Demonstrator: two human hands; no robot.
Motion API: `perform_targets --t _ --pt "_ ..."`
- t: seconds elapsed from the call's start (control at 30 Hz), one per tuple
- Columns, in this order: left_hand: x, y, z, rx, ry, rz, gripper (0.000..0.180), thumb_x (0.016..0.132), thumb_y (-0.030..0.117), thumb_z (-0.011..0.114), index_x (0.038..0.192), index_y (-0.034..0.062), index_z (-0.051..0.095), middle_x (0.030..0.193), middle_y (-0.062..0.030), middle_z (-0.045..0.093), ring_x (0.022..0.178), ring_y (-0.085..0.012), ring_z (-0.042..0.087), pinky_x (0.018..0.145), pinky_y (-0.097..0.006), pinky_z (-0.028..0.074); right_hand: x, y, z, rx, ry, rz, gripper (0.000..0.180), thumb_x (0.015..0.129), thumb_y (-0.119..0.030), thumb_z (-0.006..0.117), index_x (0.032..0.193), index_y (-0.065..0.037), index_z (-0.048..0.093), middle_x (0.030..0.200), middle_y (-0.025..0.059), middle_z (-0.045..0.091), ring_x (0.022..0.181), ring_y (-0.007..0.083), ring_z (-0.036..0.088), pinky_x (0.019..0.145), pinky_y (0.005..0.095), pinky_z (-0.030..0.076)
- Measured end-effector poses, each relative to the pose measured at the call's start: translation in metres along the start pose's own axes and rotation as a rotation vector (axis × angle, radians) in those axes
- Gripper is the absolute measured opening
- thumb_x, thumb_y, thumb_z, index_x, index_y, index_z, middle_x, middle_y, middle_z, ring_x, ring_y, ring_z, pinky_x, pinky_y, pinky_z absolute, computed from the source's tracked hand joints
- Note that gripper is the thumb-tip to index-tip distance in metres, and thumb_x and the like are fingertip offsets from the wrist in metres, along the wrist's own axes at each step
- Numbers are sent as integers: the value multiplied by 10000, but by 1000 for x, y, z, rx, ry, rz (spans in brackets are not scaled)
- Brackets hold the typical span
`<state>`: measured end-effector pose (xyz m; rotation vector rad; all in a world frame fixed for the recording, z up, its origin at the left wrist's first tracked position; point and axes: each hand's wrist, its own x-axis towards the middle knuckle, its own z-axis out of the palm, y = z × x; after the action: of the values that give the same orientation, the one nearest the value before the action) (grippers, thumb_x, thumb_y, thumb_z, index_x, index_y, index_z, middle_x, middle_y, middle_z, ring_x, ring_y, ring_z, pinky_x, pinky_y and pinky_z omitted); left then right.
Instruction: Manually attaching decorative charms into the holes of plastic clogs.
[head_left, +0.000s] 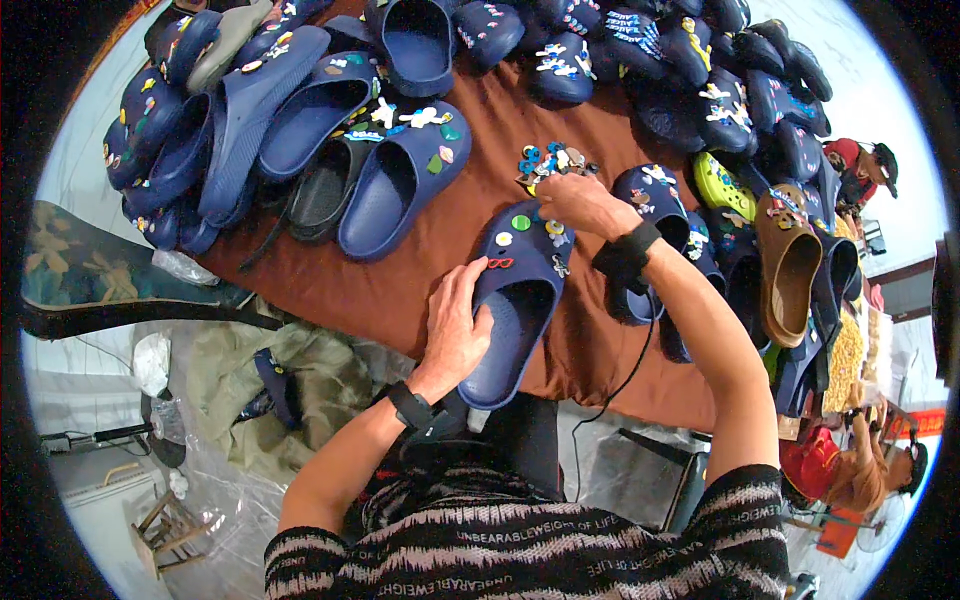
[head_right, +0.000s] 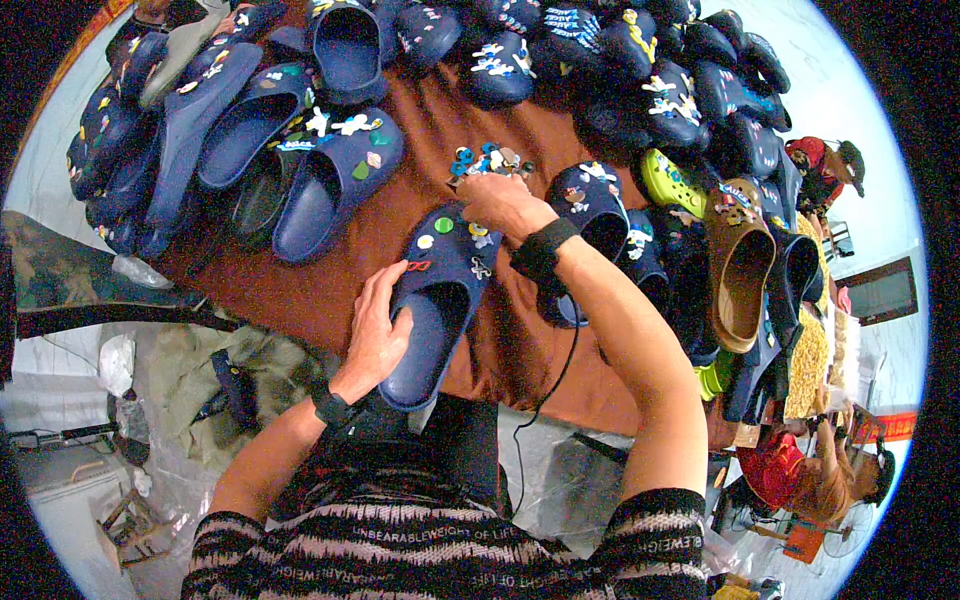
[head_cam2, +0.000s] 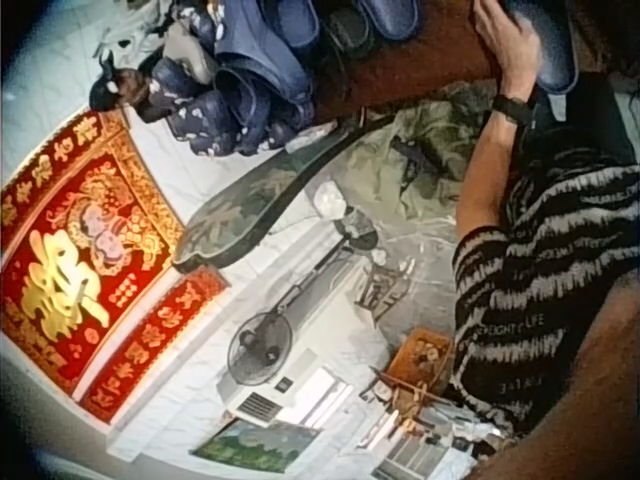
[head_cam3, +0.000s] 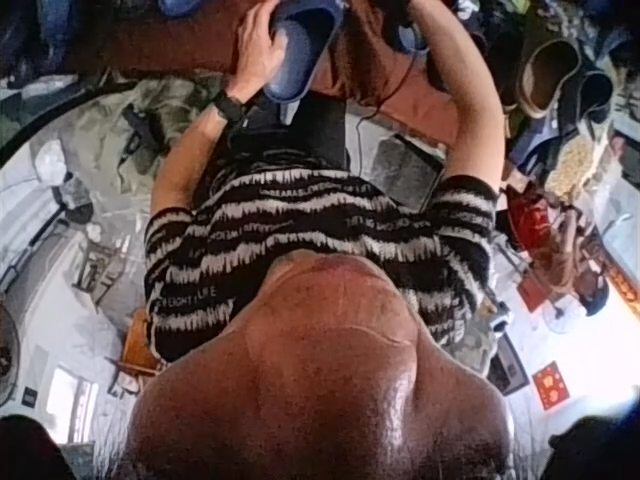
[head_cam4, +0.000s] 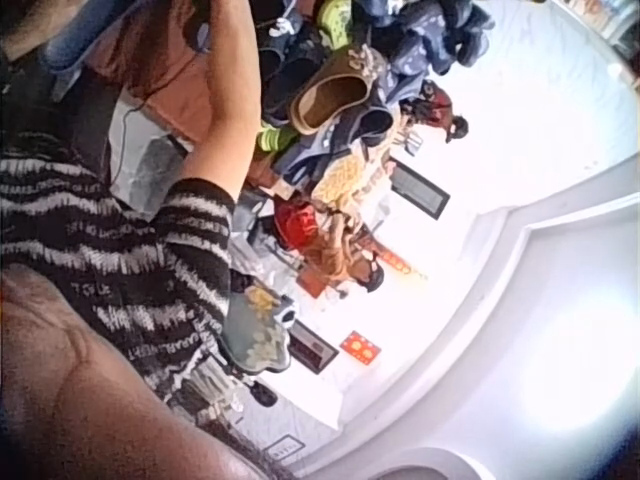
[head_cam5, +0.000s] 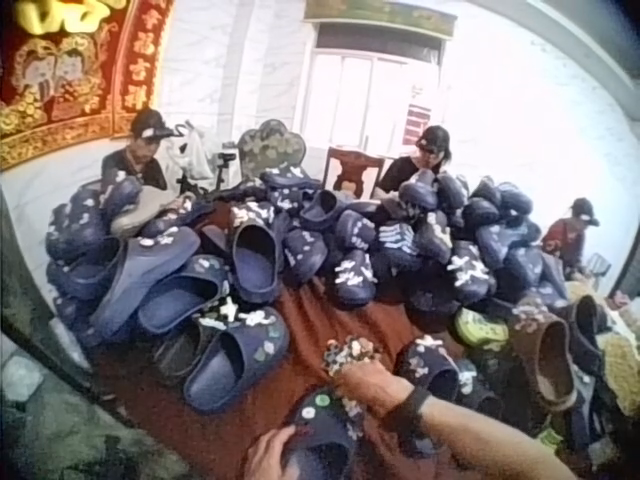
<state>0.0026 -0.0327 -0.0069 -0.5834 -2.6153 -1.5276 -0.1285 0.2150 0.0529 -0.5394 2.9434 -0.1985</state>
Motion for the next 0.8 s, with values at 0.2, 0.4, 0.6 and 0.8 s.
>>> perform_targets --t 0.2,0.4,0.6,0.8 --pt "-1 -1 -2 -4 11 -13 615 831 -2 582 1427 77 451 1395 -197 487 1335 -384 438 1137 -464 323 23 32 -33 284 -259 97 294 849 -262 674 963 7 708 828 188 694 751 295 674 707 428 513" --pt "-2 2 0 -6 3 -11 600 836 7 580 1419 70 458 1389 -204 487 1333 -394 433 1131 -469 323 59 103 -2 194 261 243 252 840 -213 651 992 -29 731 960 222 715 929 399 691 840 454 536" --pt "-1 2 1 -24 28 30 623 810 -13 601 1410 73 459 1349 -220 494 1278 -417 455 1090 -502 352 78 111 32 46 267 290 335 865 -237 678 1055 37 694 1151 237 666 1092 421 638 919 494 528" --pt "-1 1 1 -12 30 32 628 805 -17 603 1410 71 457 1339 -214 497 1281 -411 454 1085 -501 353 78 98 27 -7 191 344 368 828 -229 703 1130 -18 685 1230 210 632 1158 438 588 966 500 509"
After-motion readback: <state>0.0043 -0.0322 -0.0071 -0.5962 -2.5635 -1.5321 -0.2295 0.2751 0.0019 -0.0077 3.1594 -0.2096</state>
